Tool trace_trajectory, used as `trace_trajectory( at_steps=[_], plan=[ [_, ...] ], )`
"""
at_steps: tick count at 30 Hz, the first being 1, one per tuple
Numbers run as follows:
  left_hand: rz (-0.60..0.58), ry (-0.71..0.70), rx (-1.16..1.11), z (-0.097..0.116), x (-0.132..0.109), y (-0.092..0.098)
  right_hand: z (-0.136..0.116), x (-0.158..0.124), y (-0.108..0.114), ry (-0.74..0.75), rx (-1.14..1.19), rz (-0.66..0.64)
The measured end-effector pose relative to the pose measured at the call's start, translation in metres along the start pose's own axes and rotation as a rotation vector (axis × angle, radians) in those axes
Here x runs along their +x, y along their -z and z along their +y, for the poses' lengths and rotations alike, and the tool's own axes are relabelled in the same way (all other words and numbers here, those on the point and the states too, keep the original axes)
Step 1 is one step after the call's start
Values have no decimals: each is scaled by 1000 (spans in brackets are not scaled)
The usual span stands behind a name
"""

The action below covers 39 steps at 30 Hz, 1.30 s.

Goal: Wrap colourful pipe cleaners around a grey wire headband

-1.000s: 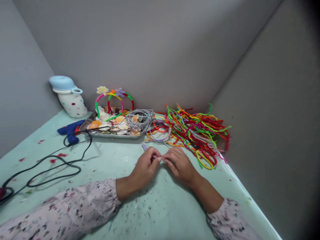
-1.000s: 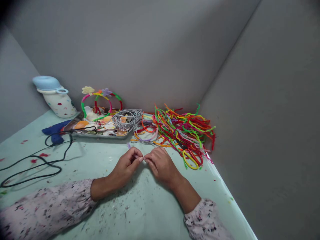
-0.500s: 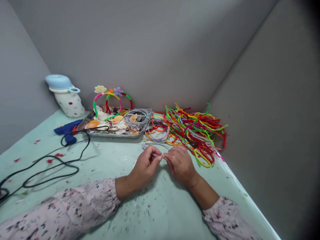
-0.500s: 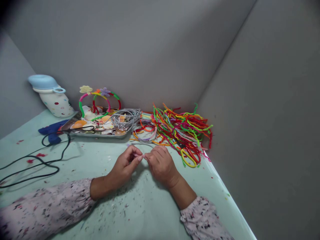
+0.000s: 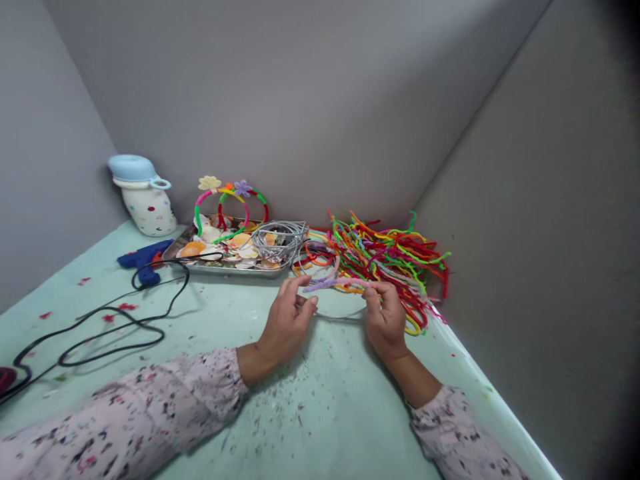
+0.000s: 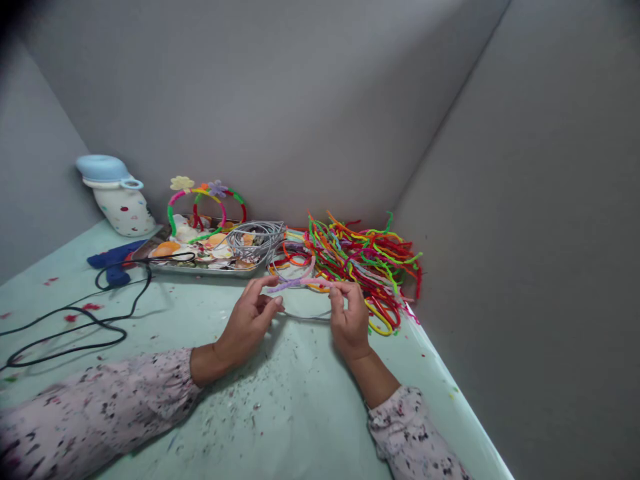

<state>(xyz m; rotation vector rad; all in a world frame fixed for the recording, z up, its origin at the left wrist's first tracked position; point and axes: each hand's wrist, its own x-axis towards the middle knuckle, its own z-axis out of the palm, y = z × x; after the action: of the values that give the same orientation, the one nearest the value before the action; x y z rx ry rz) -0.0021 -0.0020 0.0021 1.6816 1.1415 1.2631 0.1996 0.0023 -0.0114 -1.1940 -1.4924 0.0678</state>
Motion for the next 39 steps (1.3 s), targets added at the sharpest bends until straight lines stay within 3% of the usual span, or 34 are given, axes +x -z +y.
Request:
trace_trajectory(
  at_steps=[5,9,12,15,18,24,32,39],
  plan=[
    [-47,92,-88,-5,4,-1,-6,6,-2,-296,321,-74],
    [-56,145,-201,-2,4,0,-11,11,-3,-432,484,-64],
    [-147,181,-297,1,6,2,-8,18,2,-530,570,-124],
    [-268,260,-396,0,11,4,-4,28,12,-637,617,-289],
    [-274,326,-440,-3,16,6,-5,33,17,-690,569,-507],
    [-381,265,-360,-8,19,3,-18,19,3,-694,514,-802],
    [-387,181,-140,-12,16,0,-6,0,-7,-797,732,-746],
    [-408,178,-81,-14,13,-3,-11,-1,-11,-747,651,-745]
  ],
)
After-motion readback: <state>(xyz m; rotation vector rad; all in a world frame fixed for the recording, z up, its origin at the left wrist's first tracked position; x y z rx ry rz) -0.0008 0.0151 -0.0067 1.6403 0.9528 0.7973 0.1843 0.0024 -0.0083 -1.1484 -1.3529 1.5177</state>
